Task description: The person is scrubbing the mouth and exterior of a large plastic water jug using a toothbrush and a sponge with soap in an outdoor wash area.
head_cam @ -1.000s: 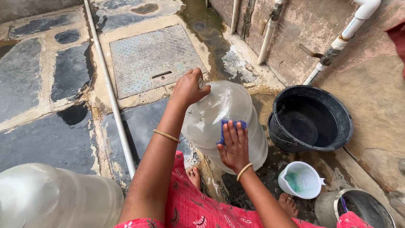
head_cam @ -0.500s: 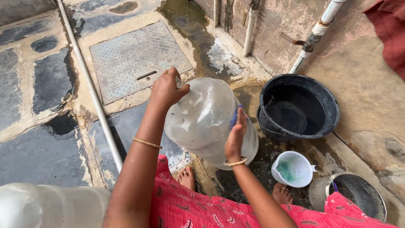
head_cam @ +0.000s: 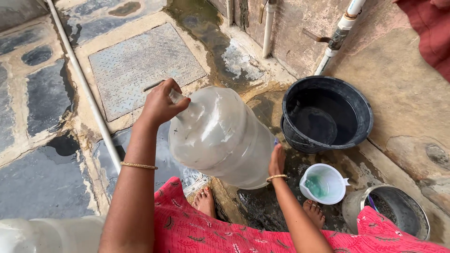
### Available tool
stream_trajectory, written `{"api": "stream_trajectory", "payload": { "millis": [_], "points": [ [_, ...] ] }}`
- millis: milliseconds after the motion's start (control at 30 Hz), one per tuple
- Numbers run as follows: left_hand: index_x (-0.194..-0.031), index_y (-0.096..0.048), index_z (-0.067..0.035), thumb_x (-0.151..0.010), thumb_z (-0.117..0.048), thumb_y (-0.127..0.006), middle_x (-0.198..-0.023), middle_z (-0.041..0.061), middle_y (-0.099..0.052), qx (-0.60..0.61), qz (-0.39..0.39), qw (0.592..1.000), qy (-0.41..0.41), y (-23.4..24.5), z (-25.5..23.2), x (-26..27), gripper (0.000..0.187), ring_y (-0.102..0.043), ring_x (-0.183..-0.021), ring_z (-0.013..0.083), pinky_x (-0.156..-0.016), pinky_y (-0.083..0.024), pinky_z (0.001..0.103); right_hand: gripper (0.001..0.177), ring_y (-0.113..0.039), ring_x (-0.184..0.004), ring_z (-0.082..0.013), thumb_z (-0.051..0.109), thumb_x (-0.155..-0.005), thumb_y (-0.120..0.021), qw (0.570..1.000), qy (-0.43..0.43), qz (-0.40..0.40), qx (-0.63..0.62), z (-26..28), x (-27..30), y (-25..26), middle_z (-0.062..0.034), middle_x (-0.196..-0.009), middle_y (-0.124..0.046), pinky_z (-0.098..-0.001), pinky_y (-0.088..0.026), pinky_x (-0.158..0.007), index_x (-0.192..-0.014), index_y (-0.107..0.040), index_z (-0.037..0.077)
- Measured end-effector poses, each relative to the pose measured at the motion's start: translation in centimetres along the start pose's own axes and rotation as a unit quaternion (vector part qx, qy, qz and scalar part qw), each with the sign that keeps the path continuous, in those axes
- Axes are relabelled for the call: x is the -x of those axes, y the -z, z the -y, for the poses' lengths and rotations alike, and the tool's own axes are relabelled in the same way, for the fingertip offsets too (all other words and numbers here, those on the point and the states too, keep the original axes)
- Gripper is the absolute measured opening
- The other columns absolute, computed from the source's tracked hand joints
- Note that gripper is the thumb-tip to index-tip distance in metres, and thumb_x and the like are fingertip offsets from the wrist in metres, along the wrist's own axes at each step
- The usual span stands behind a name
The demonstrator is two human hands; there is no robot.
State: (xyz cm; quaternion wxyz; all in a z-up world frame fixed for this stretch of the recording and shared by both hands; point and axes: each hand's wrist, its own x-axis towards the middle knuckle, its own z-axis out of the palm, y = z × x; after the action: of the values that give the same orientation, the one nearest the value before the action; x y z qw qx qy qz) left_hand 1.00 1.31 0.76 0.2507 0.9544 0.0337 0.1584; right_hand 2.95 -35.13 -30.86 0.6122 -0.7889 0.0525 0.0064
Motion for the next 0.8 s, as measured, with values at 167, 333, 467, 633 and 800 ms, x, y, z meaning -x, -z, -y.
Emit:
{"api": "stream_trajectory", "payload": {
  "millis": [167,333,467,633,800],
  "points": [
    [-0.099,-0.064,-0.006,-0.076,-0.037,-0.081,-0.097,0.016,-0.070,-0.006,0.024,1.000,0.003,0.3,-1.2,0.3,0.043,-0.069,-0.093,0.0350,-0.080,-0.053,0.045,0.106,-0.025,-0.155,-0.0398,0.081,-0.095,-0.004,0.974,0.210,0.061,0.060,13.8,2.2,-1.3,-0.0218,-0.166,-0.030,-0.0527,-0.012,-0.126,-0.161,-0.026,0.002],
    [-0.096,-0.064,-0.006,-0.075,-0.038,-0.081,-0.095,0.014,-0.071,0.001,0.035,0.998,0.048,1.1,0.4,1.2,0.042,-0.069,-0.093,0.0329,-0.080,-0.054,0.044,0.102,-0.033,-0.156,-0.0322,0.081,-0.093,0.001,0.982,0.117,0.050,0.137,2.6,-1.4,-1.0,-0.0133,-0.166,-0.039,-0.0478,-0.018,-0.130,-0.161,-0.032,0.013],
    [-0.098,-0.064,-0.007,-0.075,-0.038,-0.081,-0.098,0.014,-0.071,-0.006,0.014,0.999,0.042,0.4,0.9,0.4,0.043,-0.069,-0.095,0.0335,-0.082,-0.053,0.044,0.105,-0.025,-0.156,-0.0324,0.084,-0.087,-0.002,0.991,-0.116,0.068,-0.001,-4.6,-4.3,0.8,-0.0144,-0.168,-0.026,-0.0481,-0.018,-0.127,-0.161,-0.027,0.014],
    [-0.100,-0.064,-0.006,-0.076,-0.038,-0.081,-0.100,0.015,-0.072,-0.017,0.013,0.999,0.031,0.1,-1.1,0.4,0.043,-0.070,-0.096,0.0341,-0.085,-0.055,0.044,0.113,-0.017,-0.158,-0.0342,0.089,-0.084,-0.004,0.989,0.039,0.132,-0.060,11.2,0.4,-1.2,-0.0174,-0.170,-0.017,-0.0453,-0.015,-0.126,-0.165,-0.020,0.012],
    [-0.101,-0.064,-0.006,-0.076,-0.039,-0.081,-0.099,0.017,-0.072,-0.018,0.018,0.999,0.047,0.3,-1.1,0.8,0.045,-0.070,-0.095,0.0352,-0.083,-0.054,0.044,0.106,-0.017,-0.160,-0.0343,0.085,-0.090,0.001,0.982,0.153,0.077,0.085,14.7,3.6,-2.2,-0.0134,-0.171,-0.022,-0.0566,-0.004,-0.128,-0.164,-0.019,0.012]
  ]
}}
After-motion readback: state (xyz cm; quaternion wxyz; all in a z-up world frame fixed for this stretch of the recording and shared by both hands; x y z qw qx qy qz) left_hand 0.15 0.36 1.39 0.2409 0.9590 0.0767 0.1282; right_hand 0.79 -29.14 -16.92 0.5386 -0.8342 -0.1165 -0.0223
